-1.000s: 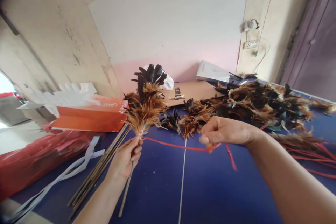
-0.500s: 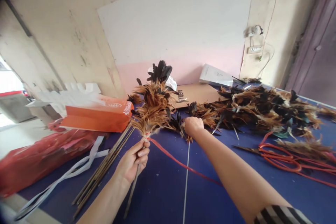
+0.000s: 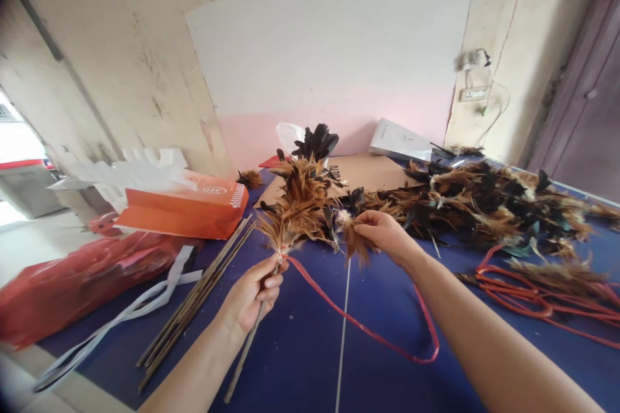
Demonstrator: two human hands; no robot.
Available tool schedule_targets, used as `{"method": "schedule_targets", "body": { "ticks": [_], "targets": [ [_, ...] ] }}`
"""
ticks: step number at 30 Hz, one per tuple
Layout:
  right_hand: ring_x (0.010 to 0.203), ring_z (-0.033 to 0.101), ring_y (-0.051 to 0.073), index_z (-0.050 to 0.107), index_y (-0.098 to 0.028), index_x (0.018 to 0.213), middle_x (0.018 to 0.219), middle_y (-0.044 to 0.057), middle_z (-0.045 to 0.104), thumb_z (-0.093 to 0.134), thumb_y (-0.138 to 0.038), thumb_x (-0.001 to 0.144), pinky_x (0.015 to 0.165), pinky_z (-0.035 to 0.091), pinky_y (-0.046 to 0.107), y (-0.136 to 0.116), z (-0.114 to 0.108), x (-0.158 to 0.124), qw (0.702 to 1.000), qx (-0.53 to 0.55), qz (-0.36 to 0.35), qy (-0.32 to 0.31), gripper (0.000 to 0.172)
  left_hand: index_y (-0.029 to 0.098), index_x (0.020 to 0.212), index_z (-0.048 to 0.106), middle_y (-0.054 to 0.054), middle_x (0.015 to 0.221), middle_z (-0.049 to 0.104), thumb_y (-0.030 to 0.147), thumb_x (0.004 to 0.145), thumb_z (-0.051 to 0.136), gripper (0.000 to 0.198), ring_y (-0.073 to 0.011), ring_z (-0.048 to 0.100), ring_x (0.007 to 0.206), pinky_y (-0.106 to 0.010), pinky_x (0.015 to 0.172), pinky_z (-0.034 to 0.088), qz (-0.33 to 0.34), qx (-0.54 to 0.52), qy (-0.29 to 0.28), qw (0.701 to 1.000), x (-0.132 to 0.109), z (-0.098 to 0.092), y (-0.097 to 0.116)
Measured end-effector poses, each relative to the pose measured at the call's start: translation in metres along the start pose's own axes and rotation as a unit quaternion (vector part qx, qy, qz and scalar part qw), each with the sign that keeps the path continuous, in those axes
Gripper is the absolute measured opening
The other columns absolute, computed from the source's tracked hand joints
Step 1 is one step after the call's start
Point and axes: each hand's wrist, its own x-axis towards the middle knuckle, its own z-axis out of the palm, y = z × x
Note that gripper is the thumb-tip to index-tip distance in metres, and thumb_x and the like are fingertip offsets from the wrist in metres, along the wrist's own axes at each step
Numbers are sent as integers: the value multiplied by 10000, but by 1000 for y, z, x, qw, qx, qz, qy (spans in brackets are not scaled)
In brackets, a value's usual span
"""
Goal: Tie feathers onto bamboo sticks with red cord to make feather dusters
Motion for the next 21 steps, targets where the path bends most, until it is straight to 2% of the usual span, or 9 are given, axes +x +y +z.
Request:
{"method": "schedule_targets", "body": {
  "ticks": [2, 4, 6, 8, 11, 13, 17, 19, 21],
  "targets": [
    [458, 492, 86, 492, -169, 732, 573, -33, 553, 645, -300, 639, 481, 394, 217, -1, -2, -11, 981, 192, 22, -26, 222, 78, 665, 600, -45, 658, 597, 156, 763, 592, 126, 14, 361, 364, -77, 267, 209, 2, 8, -2, 1000, 0, 0, -3],
    [507, 531, 90, 512, -167, 746, 625, -24, 585, 697, -267, 604, 527, 426, 223, -3, -2, -17, 955, 289, 32, -52, 254, 82, 662, 602, -44, 656, 597, 157, 751, 605, 116, 12, 365, 370, -77, 270, 212, 2, 15, -2, 1000, 1, 0, -5],
    [583, 570, 98, 554, -159, 769, 681, -5, 614, 710, -248, 604, 603, 452, 231, -8, -2, -20, 945, 320, 28, -63, 244, 83, 661, 604, -42, 651, 594, 159, 746, 609, 114, 12, 361, 369, -77, 269, 210, -1, 21, 2, 1000, 2, 0, -7],
    [661, 591, 109, 589, -150, 778, 722, 13, 632, 702, -249, 614, 672, 454, 235, -16, -1, -22, 953, 298, 11, -57, 223, 81, 664, 606, -39, 650, 590, 159, 745, 609, 112, 14, 353, 365, -76, 268, 208, -4, 25, 6, 1000, 3, -1, -7],
    [650, 570, 111, 628, -148, 824, 719, 18, 638, 652, -269, 643, 621, 429, 222, -29, -2, -25, 991, 126, -21, -40, 219, 85, 656, 604, -32, 645, 579, 156, 737, 613, 108, 15, 349, 363, -74, 266, 207, -6, 24, 10, 1000, 3, 0, -6],
    [595, 536, 108, 650, -152, 803, 672, 8, 626, 606, -268, 659, 554, 395, 214, -34, -2, -30, 996, -45, -50, -61, 190, 92, 646, 600, -29, 641, 573, 157, 728, 621, 106, 13, 352, 365, -72, 265, 204, -3, 23, 10, 1000, 2, 1, -4],
    [516, 484, 108, 665, -160, 633, 562, 0, 593, 550, -240, 651, 476, 318, 215, -34, -1, -44, 930, -305, -77, -190, 141, 90, 625, 596, -11, 605, 549, 195, 708, 649, 144, 19, 320, 356, -71, 269, 183, -3, 31, -31, 999, -1, 2, 0],
    [489, 467, 111, 667, -162, 594, 529, 8, 583, 565, -246, 631, 453, 279, 224, -32, -3, -52, 895, -390, -56, -210, 138, 87, 615, 598, 23, 507, 485, 237, 712, 653, 186, 24, 264, 330, -75, 273, 168, -19, 42, -65, 997, -3, 1, 1],
    [476, 461, 114, 671, -168, 587, 512, 14, 575, 579, -280, 629, 441, 258, 227, -31, -6, -63, 875, -431, -35, -218, 151, 89, 622, 605, 58, 423, 398, 277, 727, 641, 218, 25, 207, 307, -82, 279, 154, -37, 50, -93, 994, -3, -1, 2]
  ]
}}
